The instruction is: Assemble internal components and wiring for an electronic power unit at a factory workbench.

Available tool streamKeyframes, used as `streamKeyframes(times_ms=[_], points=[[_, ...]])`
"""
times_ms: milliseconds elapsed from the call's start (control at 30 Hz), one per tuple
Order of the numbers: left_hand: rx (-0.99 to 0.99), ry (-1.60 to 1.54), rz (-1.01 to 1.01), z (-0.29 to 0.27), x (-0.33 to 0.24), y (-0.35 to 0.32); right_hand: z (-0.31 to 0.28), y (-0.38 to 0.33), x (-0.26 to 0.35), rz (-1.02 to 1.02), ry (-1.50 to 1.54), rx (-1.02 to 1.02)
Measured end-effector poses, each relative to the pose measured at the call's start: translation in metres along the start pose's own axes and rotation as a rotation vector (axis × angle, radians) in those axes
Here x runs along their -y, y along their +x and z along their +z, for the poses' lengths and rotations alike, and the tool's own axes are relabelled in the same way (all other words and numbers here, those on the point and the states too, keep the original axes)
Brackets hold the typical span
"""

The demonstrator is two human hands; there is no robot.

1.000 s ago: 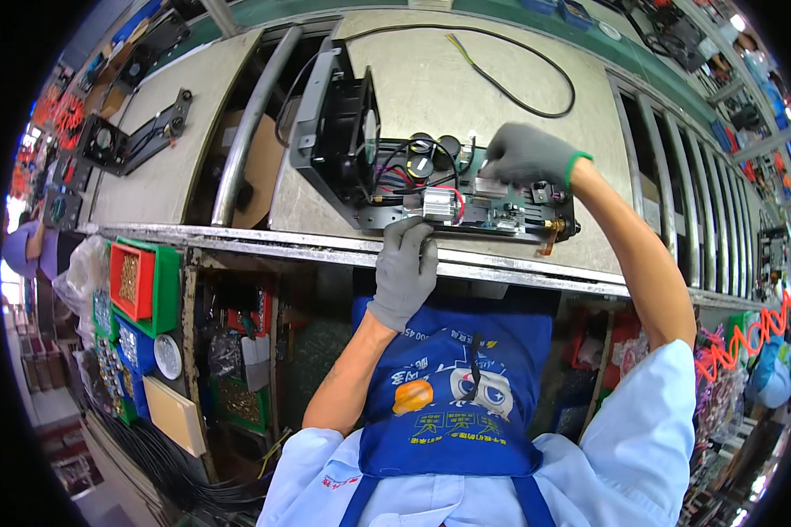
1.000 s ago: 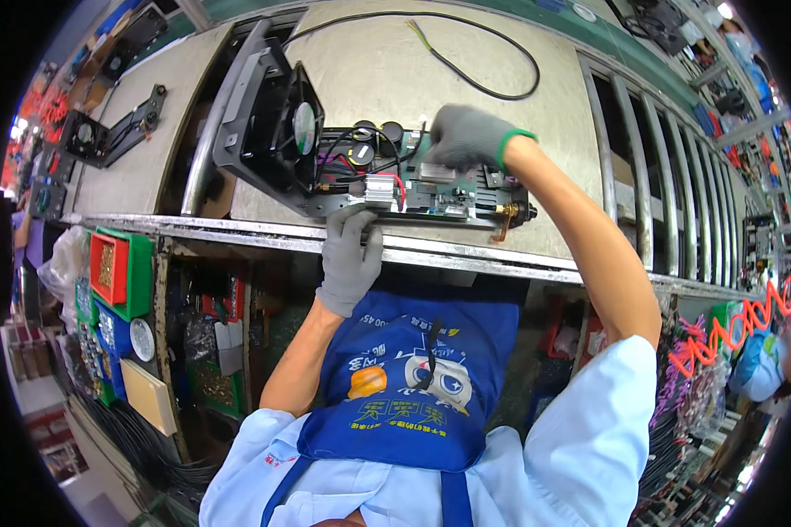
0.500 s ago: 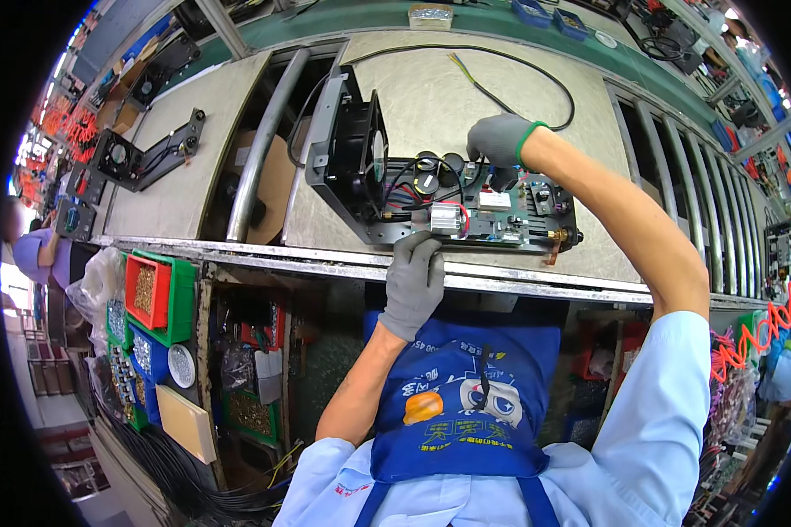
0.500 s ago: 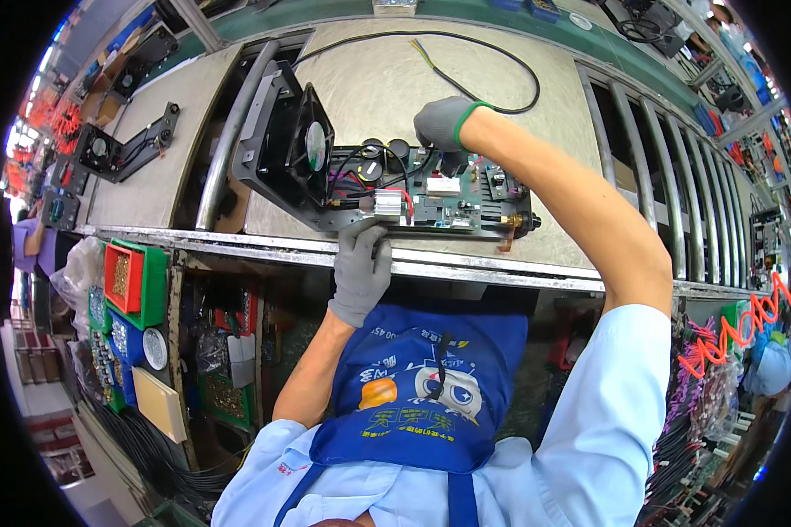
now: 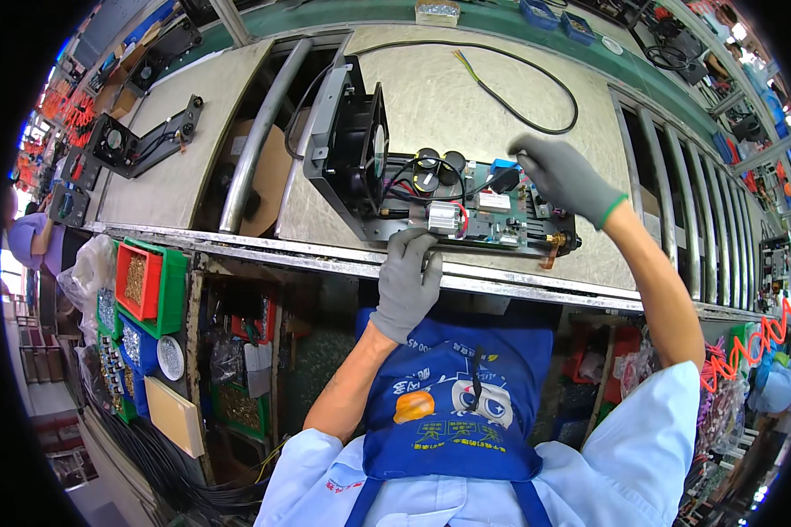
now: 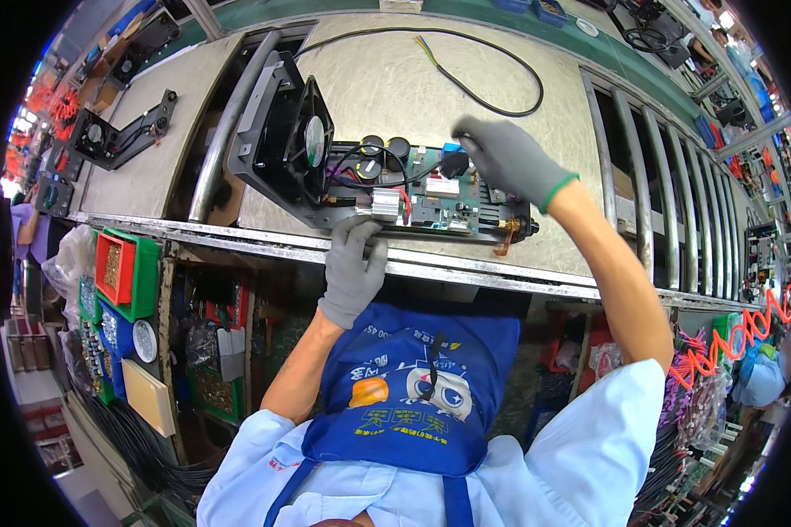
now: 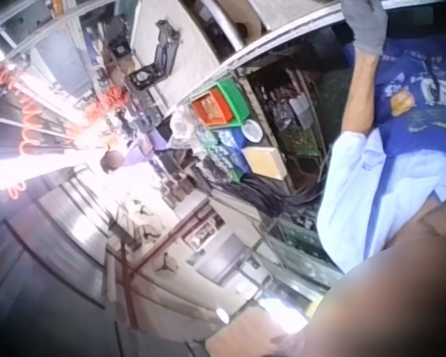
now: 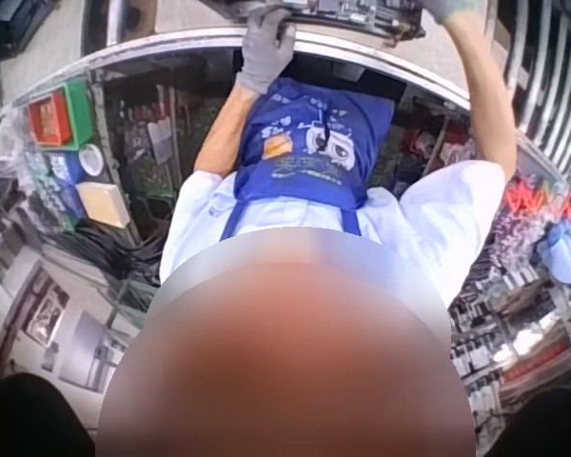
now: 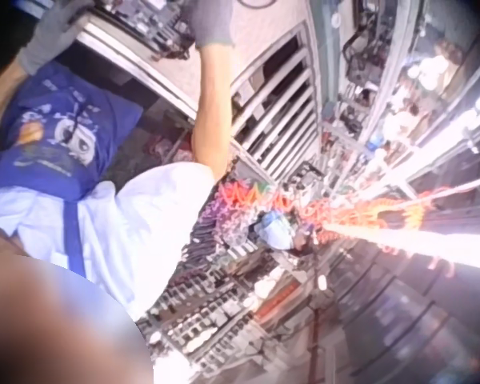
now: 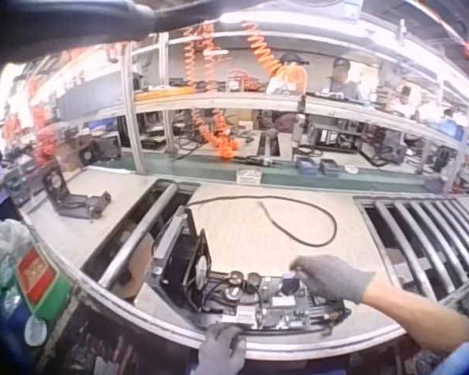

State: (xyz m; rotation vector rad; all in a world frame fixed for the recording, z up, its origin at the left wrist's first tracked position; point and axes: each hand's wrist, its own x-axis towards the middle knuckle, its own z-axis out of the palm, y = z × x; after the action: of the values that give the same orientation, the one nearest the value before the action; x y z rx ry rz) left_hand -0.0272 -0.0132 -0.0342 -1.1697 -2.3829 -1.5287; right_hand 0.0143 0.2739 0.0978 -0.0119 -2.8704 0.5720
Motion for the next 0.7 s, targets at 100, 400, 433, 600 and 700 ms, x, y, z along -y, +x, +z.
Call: streamKeyframes(times_ms=[100, 400, 433, 600, 700], points=[[-0.012, -0.011, 0.016, 0.000, -0.001, 0.002, 0.000, -0.036, 0.012, 0.246, -0.006, 0.198], [-0.009, 0.052, 0.061, -0.005, -0.016, 0.011, 0.014, -0.061, 0.039, 0.133, 0.128, 0.374], [-0.061, 0.030, 0.091, -0.008, -0.022, 0.014, 0.014, -0.057, 0.037, 0.148, 0.183, 0.318], [-0.105, -0.066, 0.129, -0.012, -0.037, 0.035, 0.032, -0.042, 0.034, 0.275, 0.349, 0.096], [-0.107, 0.032, 0.179, -0.010, -0.028, 0.036, 0.046, -0.031, 0.036, 0.283, 0.428, 0.098]])
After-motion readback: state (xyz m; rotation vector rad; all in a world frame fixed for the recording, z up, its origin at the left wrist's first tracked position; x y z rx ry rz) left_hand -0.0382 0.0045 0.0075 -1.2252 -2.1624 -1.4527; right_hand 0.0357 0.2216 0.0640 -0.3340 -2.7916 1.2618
